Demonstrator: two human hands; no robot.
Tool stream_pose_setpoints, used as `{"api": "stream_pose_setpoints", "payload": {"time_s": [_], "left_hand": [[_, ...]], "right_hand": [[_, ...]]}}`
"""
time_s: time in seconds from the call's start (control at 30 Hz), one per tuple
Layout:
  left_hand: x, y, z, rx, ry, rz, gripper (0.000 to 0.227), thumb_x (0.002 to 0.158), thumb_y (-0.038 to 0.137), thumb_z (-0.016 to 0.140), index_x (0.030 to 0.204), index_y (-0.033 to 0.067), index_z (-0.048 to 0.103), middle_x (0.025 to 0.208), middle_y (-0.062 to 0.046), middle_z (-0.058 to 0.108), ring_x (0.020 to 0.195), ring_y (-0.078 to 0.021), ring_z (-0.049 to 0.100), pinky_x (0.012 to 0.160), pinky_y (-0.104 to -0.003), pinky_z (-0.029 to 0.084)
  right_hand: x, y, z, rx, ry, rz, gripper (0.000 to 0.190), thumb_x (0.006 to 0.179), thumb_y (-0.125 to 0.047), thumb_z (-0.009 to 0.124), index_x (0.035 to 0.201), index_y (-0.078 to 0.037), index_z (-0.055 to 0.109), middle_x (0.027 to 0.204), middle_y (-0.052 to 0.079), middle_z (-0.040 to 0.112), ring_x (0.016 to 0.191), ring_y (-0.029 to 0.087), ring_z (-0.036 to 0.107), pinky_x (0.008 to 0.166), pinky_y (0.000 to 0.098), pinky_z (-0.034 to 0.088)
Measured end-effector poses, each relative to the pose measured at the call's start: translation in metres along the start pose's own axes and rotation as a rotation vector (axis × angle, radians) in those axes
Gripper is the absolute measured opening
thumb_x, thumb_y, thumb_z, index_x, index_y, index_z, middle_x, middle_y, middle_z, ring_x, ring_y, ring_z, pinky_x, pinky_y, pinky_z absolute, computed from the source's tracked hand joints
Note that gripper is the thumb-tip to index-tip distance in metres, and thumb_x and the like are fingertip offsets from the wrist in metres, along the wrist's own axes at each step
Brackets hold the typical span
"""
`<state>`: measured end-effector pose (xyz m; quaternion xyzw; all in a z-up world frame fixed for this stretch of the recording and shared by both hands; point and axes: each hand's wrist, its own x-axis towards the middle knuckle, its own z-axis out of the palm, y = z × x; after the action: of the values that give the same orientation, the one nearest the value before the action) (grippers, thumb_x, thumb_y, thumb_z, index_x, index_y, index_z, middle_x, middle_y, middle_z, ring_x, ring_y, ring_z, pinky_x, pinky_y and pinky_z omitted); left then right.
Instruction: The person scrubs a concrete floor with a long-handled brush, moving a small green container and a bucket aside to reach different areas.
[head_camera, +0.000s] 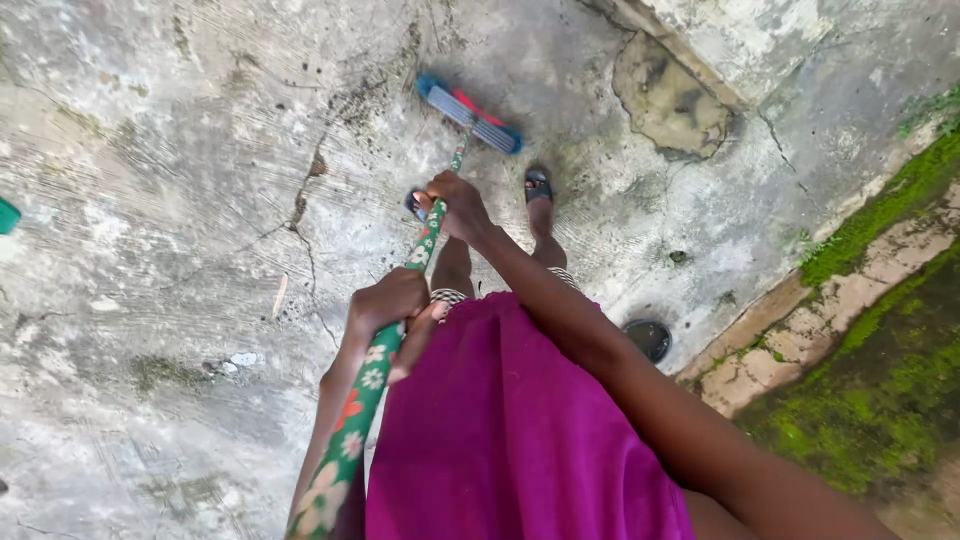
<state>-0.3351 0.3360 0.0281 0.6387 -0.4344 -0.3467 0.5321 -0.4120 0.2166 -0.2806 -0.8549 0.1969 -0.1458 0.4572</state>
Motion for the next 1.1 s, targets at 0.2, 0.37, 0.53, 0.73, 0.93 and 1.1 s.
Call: {"api": "stream_pose_setpoints", "payload": {"time_s": [0.2,0.37,0.53,0.73,0.93,1.1], "left_hand": [[-0.007,-0.012,-0.015,0.086,0.053,0.121,0.031,0.095,0.009,0.069,0.07,0.0116,0.05,0.071,-0.002,0.056,0.066,-0.0161,0.058,0.066,-0.031,0.049],[0.039,-0.157,0.041,0.018,-0.118,-0.102,0.02,0.097,0.012,0.069,0.082,0.0101,0.057,0.074,-0.005,0.054,0.065,-0.0174,0.055,0.062,-0.032,0.047],[0.102,-0.105,0.031,0.071,0.055,0.195,0.035,0.092,0.004,0.069,0.066,0.004,0.045,0.062,-0.009,0.042,0.056,-0.0212,0.045,0.055,-0.036,0.036],[0.084,-0.069,0.009,0.077,0.041,0.255,0.039,0.092,0.001,0.069,0.065,0.0033,0.041,0.062,-0.012,0.038,0.056,-0.023,0.044,0.056,-0.038,0.033],[0.115,-0.01,-0.044,0.09,-0.032,0.034,0.037,0.092,0.009,0.076,0.063,0.0075,0.053,0.06,-0.005,0.051,0.052,-0.0153,0.05,0.053,-0.034,0.04],[0.144,-0.047,-0.044,0.14,-0.114,0.225,0.045,0.092,0.005,0.075,0.059,0.0069,0.043,0.057,-0.008,0.043,0.054,-0.0205,0.047,0.054,-0.036,0.036]], "right_hand": [[0.018,0.004,-0.017,-0.016,0.023,0.103,0.019,0.088,-0.014,0.074,0.071,-0.009,0.066,0.078,0.008,0.065,0.072,0.024,0.066,0.063,0.041,0.053],[0.068,0.061,-0.063,-0.082,0.091,0.077,0.019,0.083,-0.016,0.081,0.079,-0.005,0.066,0.08,0.011,0.066,0.075,0.03,0.065,0.068,0.0433,0.051],[0.079,0.103,-0.051,-0.097,0.316,0.01,0.033,0.077,-0.018,0.085,0.092,0.0,0.061,0.089,0.015,0.065,0.08,0.035,0.063,0.069,0.0434,0.05],[0.045,0.096,0.019,0.359,0.423,0.156,0.039,0.103,-0.039,0.05,0.092,-0.008,0.072,0.094,0.009,0.074,0.082,0.023,0.068,0.076,0.0345,0.055],[0.1,-0.002,-0.032,-0.082,0.37,0.058,0.014,0.085,-0.016,0.072,0.088,-0.003,0.068,0.087,0.016,0.068,0.085,0.034,0.066,0.076,0.0428,0.053],[0.155,0.029,-0.058,-0.12,0.373,0.128,0.01,0.088,-0.012,0.074,0.092,-0.004,0.068,0.087,0.016,0.068,0.083,0.034,0.066,0.075,0.0443,0.052]]}}
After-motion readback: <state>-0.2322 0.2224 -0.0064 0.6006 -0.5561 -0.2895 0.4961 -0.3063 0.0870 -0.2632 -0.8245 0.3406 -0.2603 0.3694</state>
